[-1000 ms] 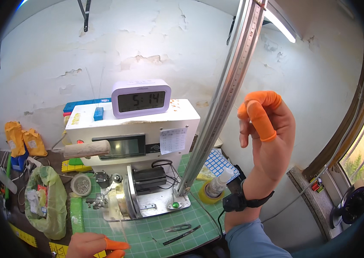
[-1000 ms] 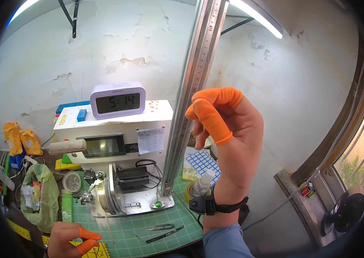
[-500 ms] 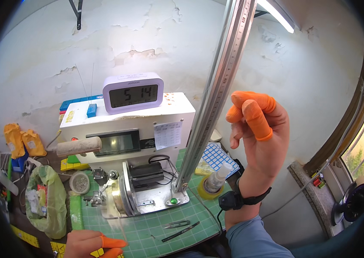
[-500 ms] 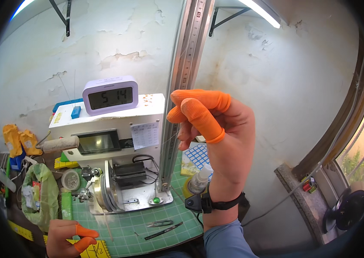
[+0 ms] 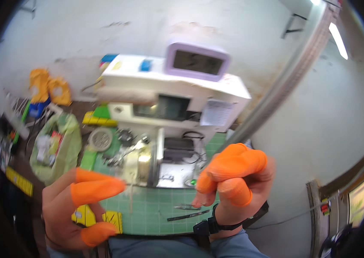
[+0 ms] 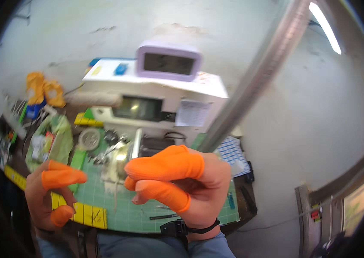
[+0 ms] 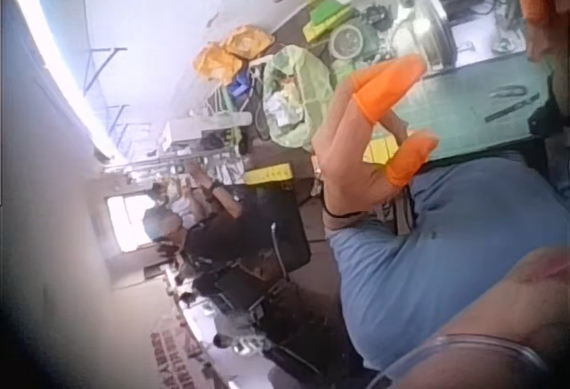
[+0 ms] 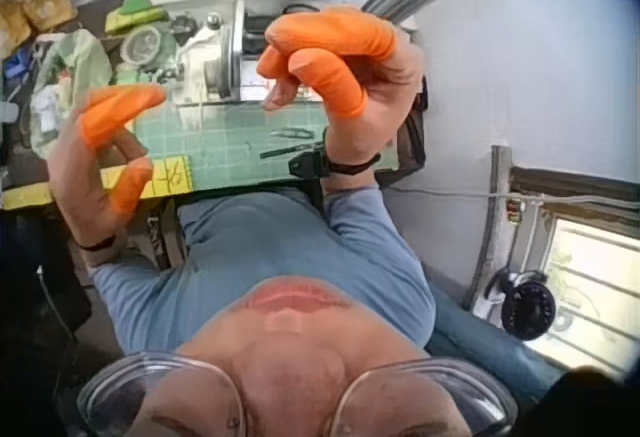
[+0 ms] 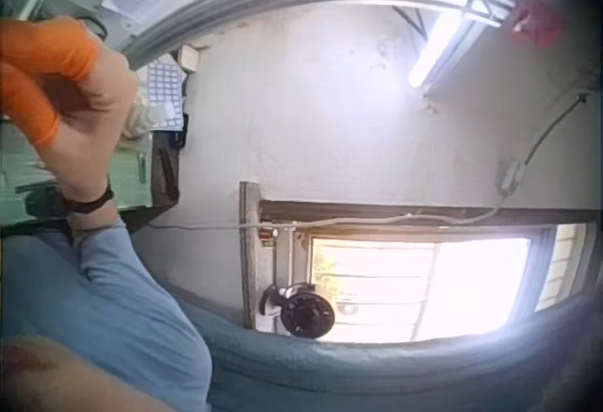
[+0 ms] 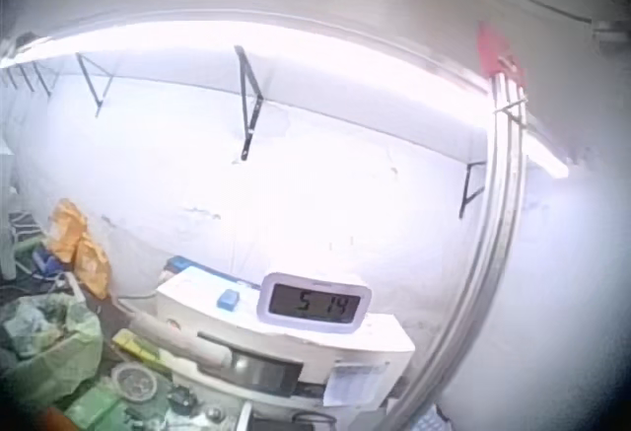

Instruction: Assembling small metal components using a specialized workstation and tools.

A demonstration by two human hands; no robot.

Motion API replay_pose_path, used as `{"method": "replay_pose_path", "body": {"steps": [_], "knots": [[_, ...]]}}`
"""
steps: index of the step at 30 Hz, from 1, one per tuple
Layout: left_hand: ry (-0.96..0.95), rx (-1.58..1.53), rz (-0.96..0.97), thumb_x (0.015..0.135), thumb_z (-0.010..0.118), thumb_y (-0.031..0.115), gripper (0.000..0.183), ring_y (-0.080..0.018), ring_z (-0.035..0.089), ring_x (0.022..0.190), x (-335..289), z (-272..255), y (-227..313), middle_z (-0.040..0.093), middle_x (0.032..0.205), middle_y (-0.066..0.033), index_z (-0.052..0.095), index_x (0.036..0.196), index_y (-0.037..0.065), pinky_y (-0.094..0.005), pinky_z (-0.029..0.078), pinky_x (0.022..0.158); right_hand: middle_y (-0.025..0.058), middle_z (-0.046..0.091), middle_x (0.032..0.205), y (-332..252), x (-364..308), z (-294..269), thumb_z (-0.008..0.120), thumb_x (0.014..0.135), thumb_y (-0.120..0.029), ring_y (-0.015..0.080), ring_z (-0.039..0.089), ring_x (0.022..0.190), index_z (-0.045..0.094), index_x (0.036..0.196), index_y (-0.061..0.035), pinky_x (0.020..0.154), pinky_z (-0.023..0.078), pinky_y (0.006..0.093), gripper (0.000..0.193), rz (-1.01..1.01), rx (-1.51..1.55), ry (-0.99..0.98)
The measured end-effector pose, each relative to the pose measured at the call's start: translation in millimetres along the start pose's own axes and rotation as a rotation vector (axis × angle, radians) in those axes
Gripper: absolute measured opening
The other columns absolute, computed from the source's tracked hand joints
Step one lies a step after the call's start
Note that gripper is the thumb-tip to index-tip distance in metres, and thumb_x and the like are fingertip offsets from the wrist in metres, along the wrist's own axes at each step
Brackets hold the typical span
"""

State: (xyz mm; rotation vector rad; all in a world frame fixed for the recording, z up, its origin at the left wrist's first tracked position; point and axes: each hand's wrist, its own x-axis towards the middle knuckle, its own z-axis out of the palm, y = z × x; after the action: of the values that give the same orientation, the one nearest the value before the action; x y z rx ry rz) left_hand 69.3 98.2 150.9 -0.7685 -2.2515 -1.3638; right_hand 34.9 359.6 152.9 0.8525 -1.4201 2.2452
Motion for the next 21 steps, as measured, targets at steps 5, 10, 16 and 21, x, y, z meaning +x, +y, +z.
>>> {"method": "replay_pose_path", "body": {"steps": [5, 10, 16, 21], "knots": [[-0.151, 0.281, 0.183, 0.080, 0.090, 0.040, 0.061, -0.0199, 0.073, 0.068, 5.7, -0.1, 13.0, 0.077, 0.094, -0.0143, 0.071, 0.119, -0.002, -0.0280, 0.055, 0.056, 0.0210, 0.070, 0.084, 31.7, -5.7, 31.3, 0.078, 0.085, 0.000, 0.0233, 0.069, 0.063, 0.071, 0.099, 0.0085, 0.053, 0.058, 0.0308, 0.018, 0.079, 0.048, -0.041], [-0.132, 0.219, 0.149, 0.079, 0.090, 0.034, 0.050, -0.0187, 0.071, 0.060, -1.5, 1.6, 1.5, 0.075, 0.080, -0.0089, 0.075, 0.115, 0.001, -0.0287, 0.054, 0.052, 0.0156, 0.058, 0.070, 40.7, -15.4, 45.3, 0.073, 0.093, -0.019, 0.0156, 0.052, 0.041, 0.061, 0.093, 0.0034, 0.033, 0.047, 0.0285, 0.026, 0.046, -0.129, 0.000], [-0.036, 0.220, 0.197, 0.074, 0.090, 0.015, 0.022, -0.0175, 0.065, 0.051, -3.5, 2.9, -1.7, 0.069, 0.066, -0.0050, 0.082, 0.094, 0.009, -0.0278, 0.049, 0.047, 0.0153, 0.057, 0.071, 38.4, -19.5, 45.3, 0.072, 0.094, -0.018, 0.0149, 0.050, 0.043, 0.061, 0.093, 0.0032, 0.035, 0.049, 0.0289, 0.024, 0.055, -0.161, 0.003], [0.010, 0.338, 0.209, 0.077, 0.086, 0.011, 0.016, -0.0188, 0.066, 0.054, -9.7, -2.9, -1.7, 0.068, 0.066, -0.0058, 0.080, 0.091, 0.006, -0.0282, 0.046, 0.047, 0.0220, 0.073, 0.086, 26.1, -21.5, 39.8, 0.080, 0.084, 0.006, 0.0269, 0.075, 0.070, 0.074, 0.101, 0.0105, 0.059, 0.063, 0.0333, 0.018, 0.169, 0.058, 0.060]]}}
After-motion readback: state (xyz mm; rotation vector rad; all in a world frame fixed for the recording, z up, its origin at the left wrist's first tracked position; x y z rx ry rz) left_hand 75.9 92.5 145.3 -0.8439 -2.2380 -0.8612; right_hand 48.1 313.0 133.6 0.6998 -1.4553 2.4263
